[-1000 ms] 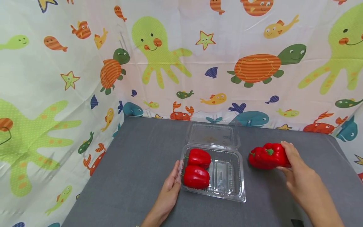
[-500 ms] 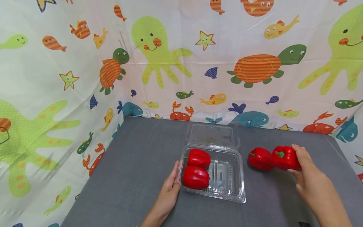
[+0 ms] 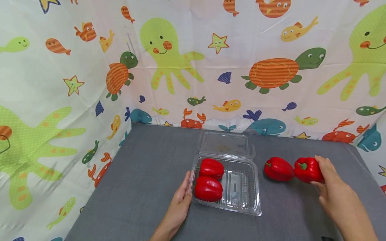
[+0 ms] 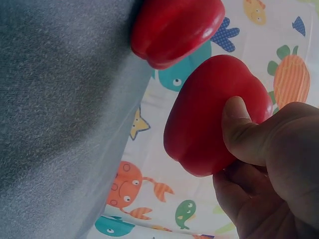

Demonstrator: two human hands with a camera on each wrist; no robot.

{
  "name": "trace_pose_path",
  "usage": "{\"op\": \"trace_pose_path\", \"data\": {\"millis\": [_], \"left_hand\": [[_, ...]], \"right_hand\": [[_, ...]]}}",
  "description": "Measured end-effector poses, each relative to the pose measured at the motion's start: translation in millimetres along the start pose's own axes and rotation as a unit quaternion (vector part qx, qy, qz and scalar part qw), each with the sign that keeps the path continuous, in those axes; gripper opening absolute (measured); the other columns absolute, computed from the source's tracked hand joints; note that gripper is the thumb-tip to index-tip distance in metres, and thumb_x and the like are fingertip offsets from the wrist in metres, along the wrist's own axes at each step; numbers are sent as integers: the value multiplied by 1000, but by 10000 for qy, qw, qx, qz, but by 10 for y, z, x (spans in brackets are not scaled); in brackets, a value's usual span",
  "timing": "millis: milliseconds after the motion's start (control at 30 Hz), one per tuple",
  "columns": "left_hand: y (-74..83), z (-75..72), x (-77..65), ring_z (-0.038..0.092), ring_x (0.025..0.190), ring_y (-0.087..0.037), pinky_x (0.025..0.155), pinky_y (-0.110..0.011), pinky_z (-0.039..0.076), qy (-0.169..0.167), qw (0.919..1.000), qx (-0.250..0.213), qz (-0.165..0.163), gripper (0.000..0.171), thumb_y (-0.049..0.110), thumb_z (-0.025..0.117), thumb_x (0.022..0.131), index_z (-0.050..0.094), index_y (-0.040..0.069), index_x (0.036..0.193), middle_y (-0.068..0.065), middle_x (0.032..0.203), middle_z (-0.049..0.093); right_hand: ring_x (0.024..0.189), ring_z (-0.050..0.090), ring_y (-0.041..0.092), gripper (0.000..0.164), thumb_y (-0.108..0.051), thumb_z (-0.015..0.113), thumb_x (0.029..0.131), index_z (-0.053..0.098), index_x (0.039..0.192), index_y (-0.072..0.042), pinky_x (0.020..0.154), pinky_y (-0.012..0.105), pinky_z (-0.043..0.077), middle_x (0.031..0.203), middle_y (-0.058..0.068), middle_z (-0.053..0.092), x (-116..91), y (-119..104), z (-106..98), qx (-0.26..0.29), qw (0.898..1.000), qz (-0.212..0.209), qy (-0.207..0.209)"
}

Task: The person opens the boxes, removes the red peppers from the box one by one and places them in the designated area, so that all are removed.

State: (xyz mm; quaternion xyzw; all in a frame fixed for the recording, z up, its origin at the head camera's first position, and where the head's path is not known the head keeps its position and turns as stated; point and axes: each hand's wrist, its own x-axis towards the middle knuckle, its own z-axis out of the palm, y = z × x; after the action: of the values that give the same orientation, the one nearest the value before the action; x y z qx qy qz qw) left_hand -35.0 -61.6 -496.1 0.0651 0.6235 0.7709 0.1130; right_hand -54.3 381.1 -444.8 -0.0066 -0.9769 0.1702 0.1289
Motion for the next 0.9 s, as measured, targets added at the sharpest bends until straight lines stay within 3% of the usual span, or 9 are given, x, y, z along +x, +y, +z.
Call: {"op": "trace_pose_path", "data": {"millis": [500,600,733,800,900], "left_hand": [[-3,-6,-19,2,163,-23,125,-23,16,0,10000,-36,5,72,-8,31,106,5,9,171,-3,178,7],[-4,-8,-19,2,163,-23,126,-25,15,-13,10000,-43,51,73,-9,30,105,3,8,170,-3,178,7],[-12,-12,-5,3,163,-21,126,-25,15,3,10000,0,-2,74,-10,30,104,2,7,170,-1,178,8],[-16,-12,0,4,163,-21,126,-24,16,34,10000,29,-35,74,-9,31,104,3,8,170,-1,178,9],[-18,-14,5,4,163,-21,125,-22,18,39,9999,53,-84,74,-8,32,105,3,9,170,-1,178,9]], "right_hand": [[97,50,65,104,23,75,77,20,162,2,79,77,48,145,42,34,63,139,29,-71,9995,-99,-286],[111,48,67,104,23,74,79,17,163,2,82,80,45,152,44,30,79,170,46,-76,9993,-28,-361],[138,29,67,105,25,71,80,13,165,2,84,82,39,158,45,22,89,214,78,-45,9987,58,-503],[142,23,66,106,26,70,79,12,165,2,85,83,38,158,45,21,84,236,96,-56,9984,72,-564],[132,32,69,106,25,70,79,12,164,3,86,82,39,158,45,20,77,260,114,-125,9979,100,-630]]}}
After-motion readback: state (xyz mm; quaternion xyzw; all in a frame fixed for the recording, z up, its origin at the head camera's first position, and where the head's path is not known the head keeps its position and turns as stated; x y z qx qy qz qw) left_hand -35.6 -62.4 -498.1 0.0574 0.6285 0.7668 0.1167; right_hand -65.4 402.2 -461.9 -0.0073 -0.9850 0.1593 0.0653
